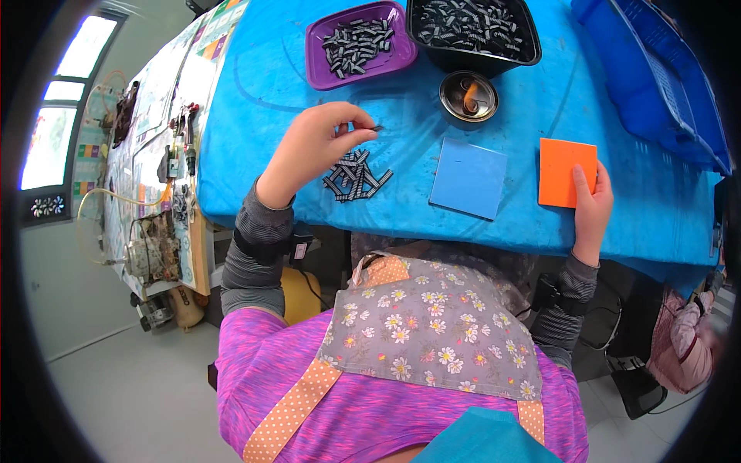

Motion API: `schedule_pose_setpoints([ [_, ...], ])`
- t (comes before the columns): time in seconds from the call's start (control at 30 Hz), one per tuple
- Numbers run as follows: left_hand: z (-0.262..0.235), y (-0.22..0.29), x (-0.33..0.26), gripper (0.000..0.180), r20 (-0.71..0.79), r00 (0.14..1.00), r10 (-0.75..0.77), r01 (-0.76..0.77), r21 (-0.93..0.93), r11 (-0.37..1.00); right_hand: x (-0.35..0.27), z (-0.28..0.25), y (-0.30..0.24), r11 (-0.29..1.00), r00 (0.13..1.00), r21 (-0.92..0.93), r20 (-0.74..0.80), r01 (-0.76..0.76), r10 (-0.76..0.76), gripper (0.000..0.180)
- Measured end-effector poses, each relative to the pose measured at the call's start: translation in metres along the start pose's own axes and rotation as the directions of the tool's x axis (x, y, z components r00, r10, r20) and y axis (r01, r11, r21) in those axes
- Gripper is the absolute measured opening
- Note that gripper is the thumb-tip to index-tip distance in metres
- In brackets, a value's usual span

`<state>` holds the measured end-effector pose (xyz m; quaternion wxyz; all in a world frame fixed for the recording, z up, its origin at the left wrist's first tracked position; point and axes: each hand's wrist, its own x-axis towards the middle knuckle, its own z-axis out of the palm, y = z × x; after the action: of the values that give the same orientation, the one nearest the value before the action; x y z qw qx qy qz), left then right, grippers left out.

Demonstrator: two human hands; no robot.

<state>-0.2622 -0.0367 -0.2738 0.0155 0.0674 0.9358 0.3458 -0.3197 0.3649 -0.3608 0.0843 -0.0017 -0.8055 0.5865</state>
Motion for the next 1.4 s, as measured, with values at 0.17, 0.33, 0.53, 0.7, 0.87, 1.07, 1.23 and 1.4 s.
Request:
schedule_pose_setpoints([
  [0.17,0.009,0.003,0.005,0.012,-0.028,0.997,-0.069,0.048,-0.461,0.886,0.0,0.001,0.0,1.0,1.0,0.026,-0.005,0.017,-0.017,0.035],
  [0.33,0.016,0.01,0.009,0.016,-0.091,0.988,-0.123,0.031,-0.666,0.745,-0.001,0.001,-0.001,1.0,1.0,0.015,-0.009,0.002,-0.002,0.035],
  [0.53,0.022,0.014,0.011,0.018,-0.095,0.981,-0.169,0.052,-0.711,0.701,-0.001,0.0,0.0,1.0,1.0,0.004,-0.015,-0.008,0.009,0.036],
  [0.7,0.026,0.014,0.01,0.02,-0.136,0.988,-0.077,-0.029,-0.643,0.765,0.0,0.001,0.001,1.0,1.0,0.016,-0.007,0.005,-0.005,0.035],
  [0.87,0.028,0.012,0.01,0.019,-0.105,0.99,-0.098,0.003,-0.664,0.748,0.0,0.0,0.002,1.0,1.0,0.021,-0.006,0.0,0.0,0.035],
  [1.07,0.032,0.023,0.015,0.019,-0.095,0.982,-0.162,0.063,-0.646,0.761,0.0,0.0,0.003,1.0,1.0,0.023,-0.004,-0.002,0.003,0.035],
  [1.23,0.039,0.025,0.02,0.019,-0.138,0.972,-0.19,0.015,-0.77,0.638,0.0,0.001,0.003,0.999,1.0,0.04,0.0,0.005,-0.005,0.035],
  [1.4,0.046,0.023,0.025,0.021,-0.067,0.963,-0.261,0.13,-0.733,0.668,0.0,0.0,-0.001,1.0,1.0,0.015,-0.007,0.005,-0.005,0.035],
])
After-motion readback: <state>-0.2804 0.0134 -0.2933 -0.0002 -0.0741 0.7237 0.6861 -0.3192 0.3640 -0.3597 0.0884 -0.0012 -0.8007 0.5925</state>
